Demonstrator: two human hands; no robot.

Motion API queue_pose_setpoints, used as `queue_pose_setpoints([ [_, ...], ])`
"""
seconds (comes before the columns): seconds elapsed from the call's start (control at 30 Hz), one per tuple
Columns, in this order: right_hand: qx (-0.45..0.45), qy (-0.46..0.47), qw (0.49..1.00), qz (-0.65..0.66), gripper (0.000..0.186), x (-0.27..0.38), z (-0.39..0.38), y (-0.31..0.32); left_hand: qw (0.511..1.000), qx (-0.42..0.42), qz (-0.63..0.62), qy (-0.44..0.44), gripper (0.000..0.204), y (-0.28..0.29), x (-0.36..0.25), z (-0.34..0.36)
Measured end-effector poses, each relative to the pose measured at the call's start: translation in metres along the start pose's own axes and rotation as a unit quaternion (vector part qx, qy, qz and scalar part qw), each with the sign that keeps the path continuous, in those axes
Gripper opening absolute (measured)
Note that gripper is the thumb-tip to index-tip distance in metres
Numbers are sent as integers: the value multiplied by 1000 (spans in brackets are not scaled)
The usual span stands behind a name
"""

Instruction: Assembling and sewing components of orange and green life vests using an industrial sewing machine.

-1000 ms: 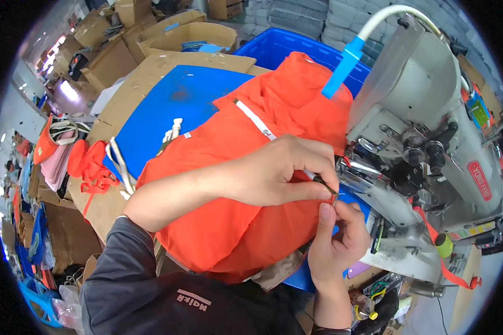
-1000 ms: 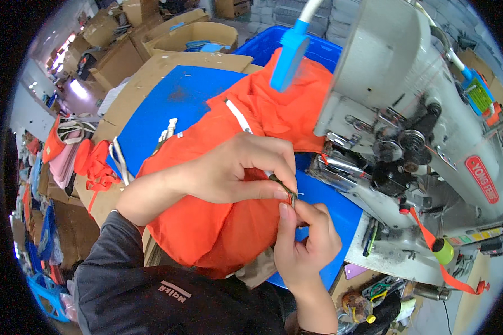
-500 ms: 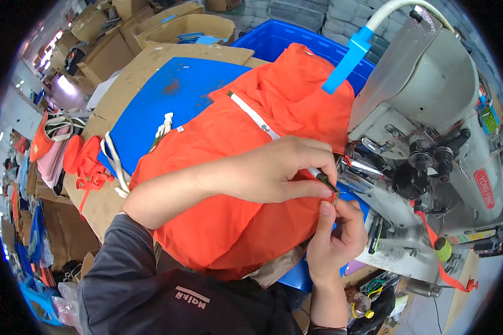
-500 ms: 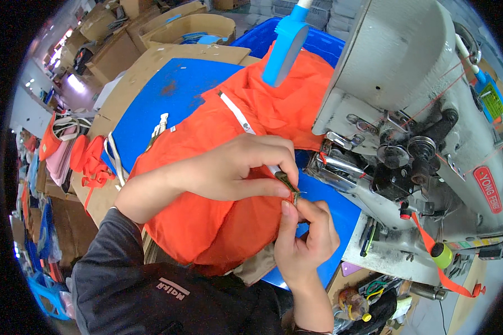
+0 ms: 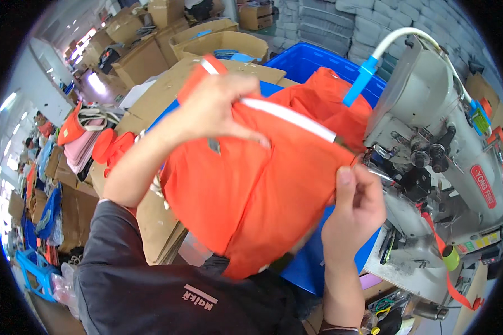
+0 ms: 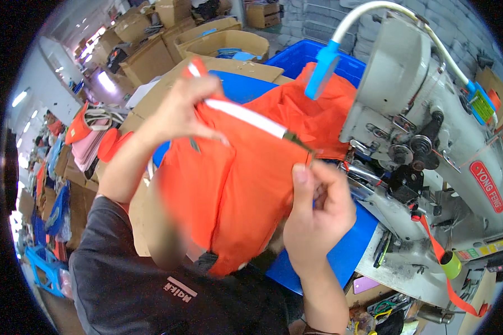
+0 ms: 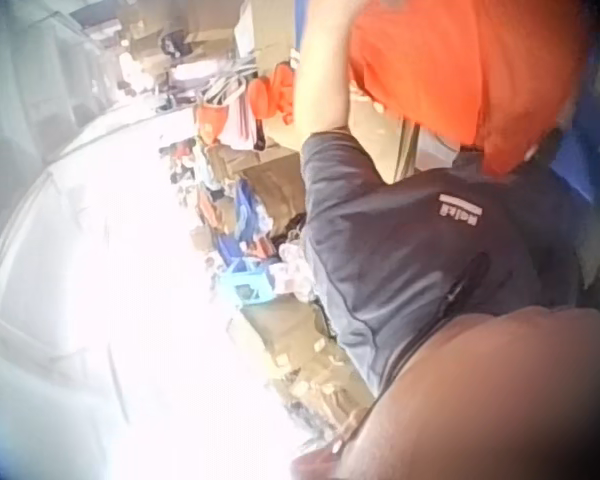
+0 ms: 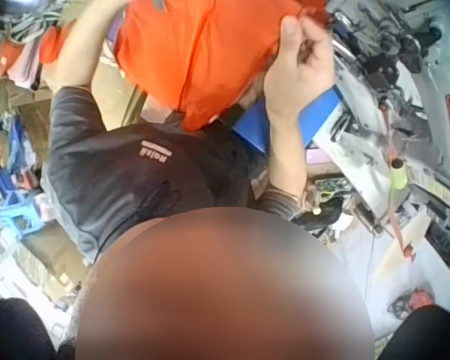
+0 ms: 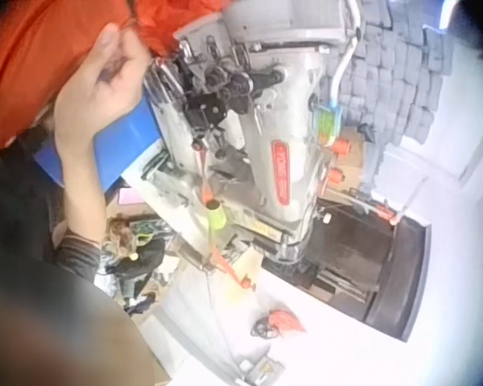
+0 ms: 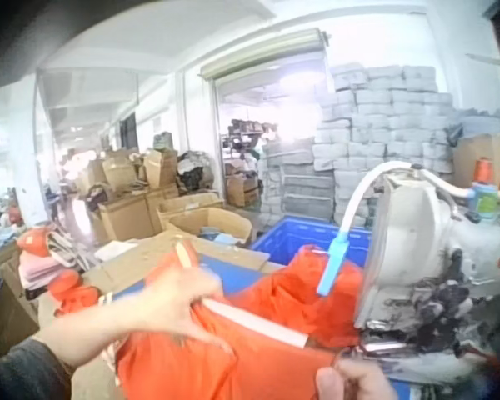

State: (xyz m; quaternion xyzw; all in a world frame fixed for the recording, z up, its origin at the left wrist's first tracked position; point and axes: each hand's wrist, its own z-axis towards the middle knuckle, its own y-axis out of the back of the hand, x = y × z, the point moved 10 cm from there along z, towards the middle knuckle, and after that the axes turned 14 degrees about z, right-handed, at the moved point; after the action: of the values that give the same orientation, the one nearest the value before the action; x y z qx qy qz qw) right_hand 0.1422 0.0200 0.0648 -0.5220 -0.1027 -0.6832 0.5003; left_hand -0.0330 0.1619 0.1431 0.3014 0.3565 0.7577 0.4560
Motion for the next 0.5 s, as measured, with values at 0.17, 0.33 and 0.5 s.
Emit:
queue_pose_setpoints([
  [0.17, 72, 46, 992, 94, 10, 19, 23, -53, 972, -78, 211, -69, 57, 85, 11, 21],
  [0.33, 92, 34, 984, 149, 26, 28, 30, -74, 972, -33, 225, 53, 46, 130, 41, 39],
  [0.5, 156, 21, 986, -47, 52, -8, -10, -68, 937, -36, 178, 299, 37, 161, 164, 25],
])
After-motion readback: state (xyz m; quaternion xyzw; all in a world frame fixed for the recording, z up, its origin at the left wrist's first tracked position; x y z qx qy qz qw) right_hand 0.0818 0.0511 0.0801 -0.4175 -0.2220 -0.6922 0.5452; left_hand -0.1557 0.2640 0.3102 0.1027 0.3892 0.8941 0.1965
